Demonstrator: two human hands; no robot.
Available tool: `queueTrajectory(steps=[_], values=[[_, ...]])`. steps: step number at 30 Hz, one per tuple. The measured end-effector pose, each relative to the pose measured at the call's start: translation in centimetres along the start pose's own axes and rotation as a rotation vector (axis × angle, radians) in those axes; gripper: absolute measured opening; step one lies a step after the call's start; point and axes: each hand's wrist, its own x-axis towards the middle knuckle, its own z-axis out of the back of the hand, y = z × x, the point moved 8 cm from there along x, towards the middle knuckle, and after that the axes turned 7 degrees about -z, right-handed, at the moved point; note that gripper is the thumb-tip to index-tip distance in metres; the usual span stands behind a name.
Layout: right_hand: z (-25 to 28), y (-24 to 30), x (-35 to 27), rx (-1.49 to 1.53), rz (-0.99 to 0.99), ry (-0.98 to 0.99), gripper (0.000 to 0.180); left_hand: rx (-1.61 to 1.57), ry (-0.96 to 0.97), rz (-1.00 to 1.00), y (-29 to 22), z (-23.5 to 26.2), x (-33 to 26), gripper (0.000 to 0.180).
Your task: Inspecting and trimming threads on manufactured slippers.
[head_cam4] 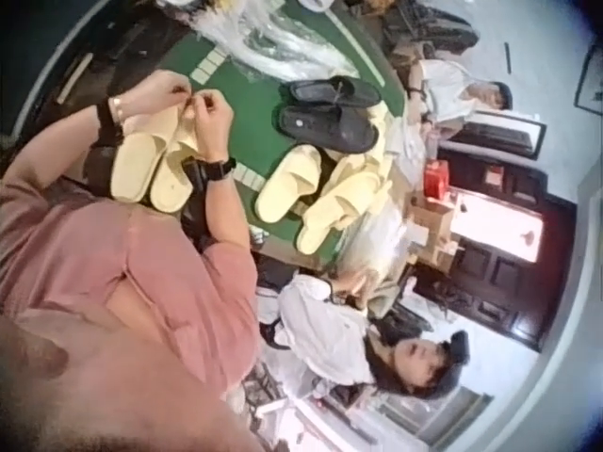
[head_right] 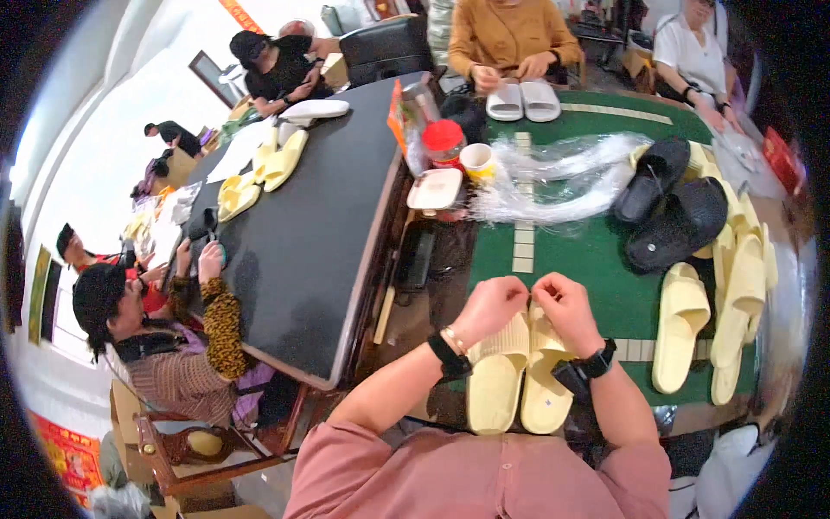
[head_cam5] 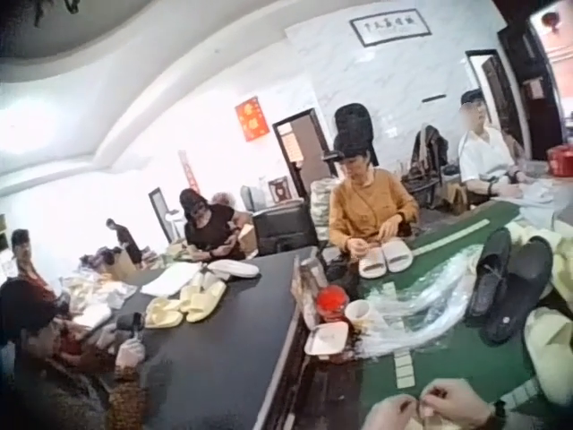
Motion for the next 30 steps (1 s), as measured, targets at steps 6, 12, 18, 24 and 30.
queueTrajectory(steps=[6, 12, 18, 24, 30], values=[[-0.6, 0.4, -0.6, -0.124, 0.057, 0.106, 0.012, -0.192, 0.168, 0.201, 2.2, -0.2, -0.9, 0.02], [-1.0, 1.2, -0.6, -0.166, 0.128, 0.128, 0.01, -0.048, 0.27, 0.161, 1.9, 0.2, -0.1, 0.023], [-0.3, 0.7, -0.4, -0.101, 0.077, 0.09, 0.013, -0.638, 0.146, 0.394, 3.0, -2.2, -0.6, 0.015], [-0.6, 1.1, -0.3, -0.113, 0.12, 0.096, 0.015, -0.875, -0.164, 0.335, 3.5, -2.8, -2.5, 0.01], [-0.6, 0.7, -0.3, -0.118, 0.101, 0.106, 0.017, -0.955, -0.172, 0.342, 4.0, -3.5, -2.3, 0.009]])
